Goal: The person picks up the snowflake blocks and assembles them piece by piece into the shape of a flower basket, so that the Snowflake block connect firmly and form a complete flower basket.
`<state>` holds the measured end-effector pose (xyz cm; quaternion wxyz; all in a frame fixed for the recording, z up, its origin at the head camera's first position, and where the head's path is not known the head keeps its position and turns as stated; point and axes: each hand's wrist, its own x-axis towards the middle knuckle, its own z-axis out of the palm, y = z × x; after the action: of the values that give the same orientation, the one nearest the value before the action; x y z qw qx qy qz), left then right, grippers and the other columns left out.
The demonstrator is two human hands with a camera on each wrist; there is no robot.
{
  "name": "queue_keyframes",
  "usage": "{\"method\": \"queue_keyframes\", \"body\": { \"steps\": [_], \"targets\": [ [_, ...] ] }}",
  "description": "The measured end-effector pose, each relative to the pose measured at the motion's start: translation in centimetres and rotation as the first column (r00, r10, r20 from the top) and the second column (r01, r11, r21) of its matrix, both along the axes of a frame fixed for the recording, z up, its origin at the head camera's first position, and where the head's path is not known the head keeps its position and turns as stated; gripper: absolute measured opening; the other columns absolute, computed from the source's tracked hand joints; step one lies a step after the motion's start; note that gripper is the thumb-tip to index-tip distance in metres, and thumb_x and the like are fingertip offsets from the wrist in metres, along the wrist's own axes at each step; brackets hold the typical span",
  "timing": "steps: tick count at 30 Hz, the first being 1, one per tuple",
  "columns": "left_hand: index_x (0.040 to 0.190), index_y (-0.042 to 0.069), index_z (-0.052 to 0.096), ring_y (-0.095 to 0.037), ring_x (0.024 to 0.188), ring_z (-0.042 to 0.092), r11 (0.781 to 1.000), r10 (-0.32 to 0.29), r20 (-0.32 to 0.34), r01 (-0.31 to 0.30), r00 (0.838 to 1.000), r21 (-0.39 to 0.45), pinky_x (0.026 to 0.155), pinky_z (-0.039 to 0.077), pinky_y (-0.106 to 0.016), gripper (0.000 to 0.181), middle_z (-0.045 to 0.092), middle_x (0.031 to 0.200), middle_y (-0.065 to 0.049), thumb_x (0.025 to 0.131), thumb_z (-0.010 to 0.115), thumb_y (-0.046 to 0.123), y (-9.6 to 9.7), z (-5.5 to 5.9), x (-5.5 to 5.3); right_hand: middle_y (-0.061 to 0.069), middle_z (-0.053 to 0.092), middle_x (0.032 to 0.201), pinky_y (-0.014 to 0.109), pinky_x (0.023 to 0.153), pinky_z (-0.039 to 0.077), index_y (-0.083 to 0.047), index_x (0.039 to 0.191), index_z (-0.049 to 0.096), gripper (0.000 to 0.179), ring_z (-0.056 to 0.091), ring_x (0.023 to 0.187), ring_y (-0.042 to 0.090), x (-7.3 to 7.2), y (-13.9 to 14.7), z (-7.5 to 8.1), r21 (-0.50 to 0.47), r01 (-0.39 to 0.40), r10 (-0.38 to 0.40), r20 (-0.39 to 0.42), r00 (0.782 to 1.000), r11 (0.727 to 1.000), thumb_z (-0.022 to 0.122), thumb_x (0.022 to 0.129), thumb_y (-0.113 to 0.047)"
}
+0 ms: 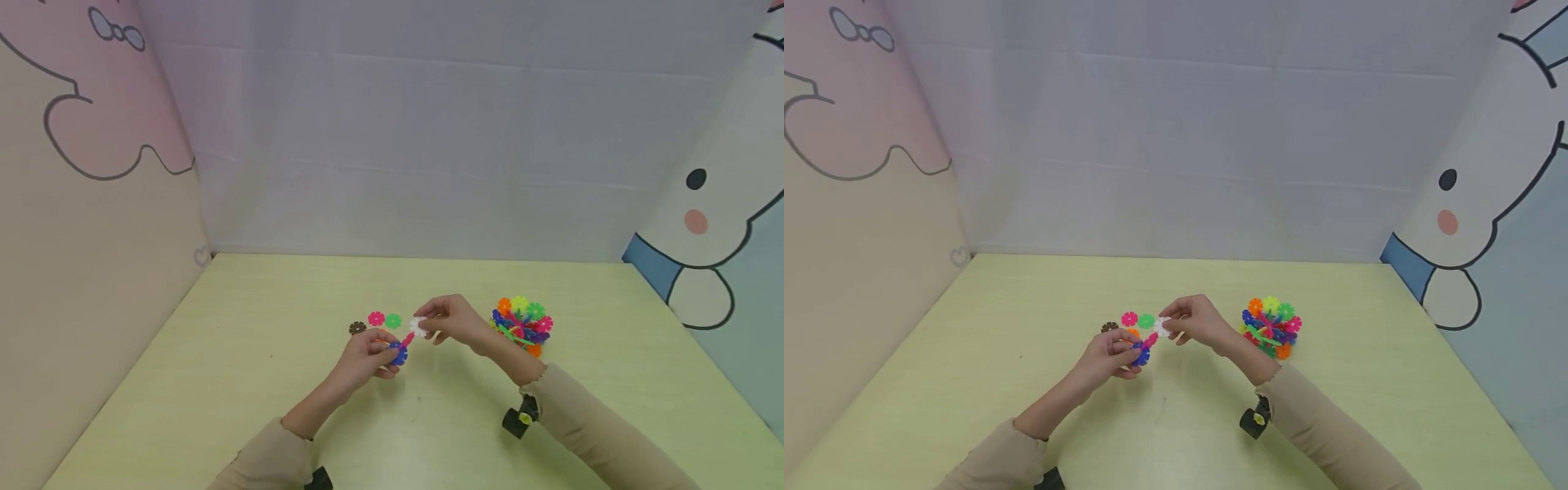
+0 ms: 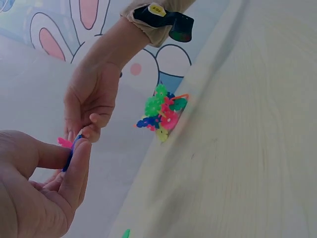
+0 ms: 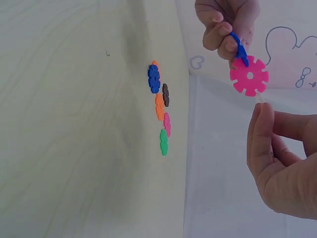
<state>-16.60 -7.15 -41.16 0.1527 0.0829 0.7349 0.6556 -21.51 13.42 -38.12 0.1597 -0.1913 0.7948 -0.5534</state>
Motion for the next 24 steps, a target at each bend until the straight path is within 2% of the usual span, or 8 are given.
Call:
{"method": "queue_keyframes", "body": {
  "steps": [3, 6, 11, 16, 19, 24],
  "targets": [
    [0.107, -0.007, 0.052, -0.014, 0.069, 0.063, 0.999, 0.006, 0.048, -0.008, 0.999, 0.031, 0.067, 0.055, -0.032, 0.022, 0.067, 0.086, -0.014, 0.090, 0.054, 0.007, 0.0, -0.1, -0.2, 0.009, 0.063, 0.080, 0.032, 0.064, 0.055, 0.009, 0.106, 0.059, 0.026, 0.061, 0.071, 0.024, 0.0, 0.0, 0.1, -0.035, 0.002, -0.001, 0.049, 0.999, 0.999, 0.059, 0.087, -0.008],
    [0.107, -0.008, 0.052, -0.014, 0.068, 0.062, 0.999, 0.008, 0.054, -0.010, 0.999, 0.040, 0.067, 0.055, -0.032, 0.022, 0.066, 0.086, -0.014, 0.090, 0.054, 0.006, 0.0, -0.1, -0.2, 0.015, 0.063, 0.081, 0.032, 0.064, 0.055, 0.010, 0.106, 0.059, 0.026, 0.061, 0.072, 0.027, 0.2, -0.1, 0.2, -0.032, 0.014, -0.012, 0.055, 0.998, 0.999, 0.059, 0.087, -0.008],
    [0.101, -0.009, 0.055, -0.017, 0.065, 0.064, 0.999, 0.037, -0.049, -0.037, 0.998, -0.006, 0.063, 0.055, -0.031, 0.018, 0.067, 0.085, -0.017, 0.088, 0.057, 0.002, 0.3, 0.3, 0.1, 0.024, 0.064, 0.084, 0.034, 0.062, 0.055, 0.009, 0.100, 0.063, 0.020, 0.062, 0.067, 0.028, 0.5, -0.5, 0.3, 0.002, 0.017, -0.017, -0.032, 0.999, 1.000, 0.060, 0.085, -0.005],
    [0.098, -0.011, 0.055, -0.022, 0.064, 0.066, 0.998, 0.059, -0.128, -0.062, 0.990, -0.024, 0.060, 0.055, -0.031, 0.016, 0.067, 0.083, -0.020, 0.086, 0.058, -0.001, 0.8, 0.5, 0.3, 0.022, 0.063, 0.082, 0.033, 0.062, 0.055, 0.008, 0.099, 0.063, 0.018, 0.062, 0.062, 0.021, 0.4, -0.6, 0.2, 0.003, 0.008, -0.008, -0.080, 0.997, 1.000, 0.059, 0.085, -0.002],
    [0.101, -0.011, 0.053, -0.027, 0.067, 0.066, 0.997, 0.078, -0.131, -0.079, 0.988, -0.007, 0.061, 0.055, -0.031, 0.018, 0.066, 0.085, -0.021, 0.086, 0.057, -0.001, 0.8, 0.5, 0.3, 0.020, 0.061, 0.085, 0.032, 0.061, 0.055, 0.006, 0.102, 0.062, 0.020, 0.061, 0.064, 0.020, 0.2, -0.8, 0.1, 0.023, -0.015, 0.018, -0.123, 0.992, 1.000, 0.058, 0.087, -0.006],
    [0.103, -0.008, 0.050, -0.034, 0.072, 0.066, 0.993, 0.114, -0.115, -0.116, 0.987, -0.008, 0.063, 0.055, -0.033, 0.019, 0.066, 0.087, -0.022, 0.087, 0.057, 0.000, -0.4, 0.1, 0.1, 0.020, 0.060, 0.092, 0.037, 0.065, 0.055, 0.002, 0.110, 0.060, 0.026, 0.060, 0.077, 0.032, -1.2, -1.5, -0.5, 0.029, -0.037, 0.041, -0.148, 0.988, 0.999, 0.058, 0.089, -0.014]
  ]
}}
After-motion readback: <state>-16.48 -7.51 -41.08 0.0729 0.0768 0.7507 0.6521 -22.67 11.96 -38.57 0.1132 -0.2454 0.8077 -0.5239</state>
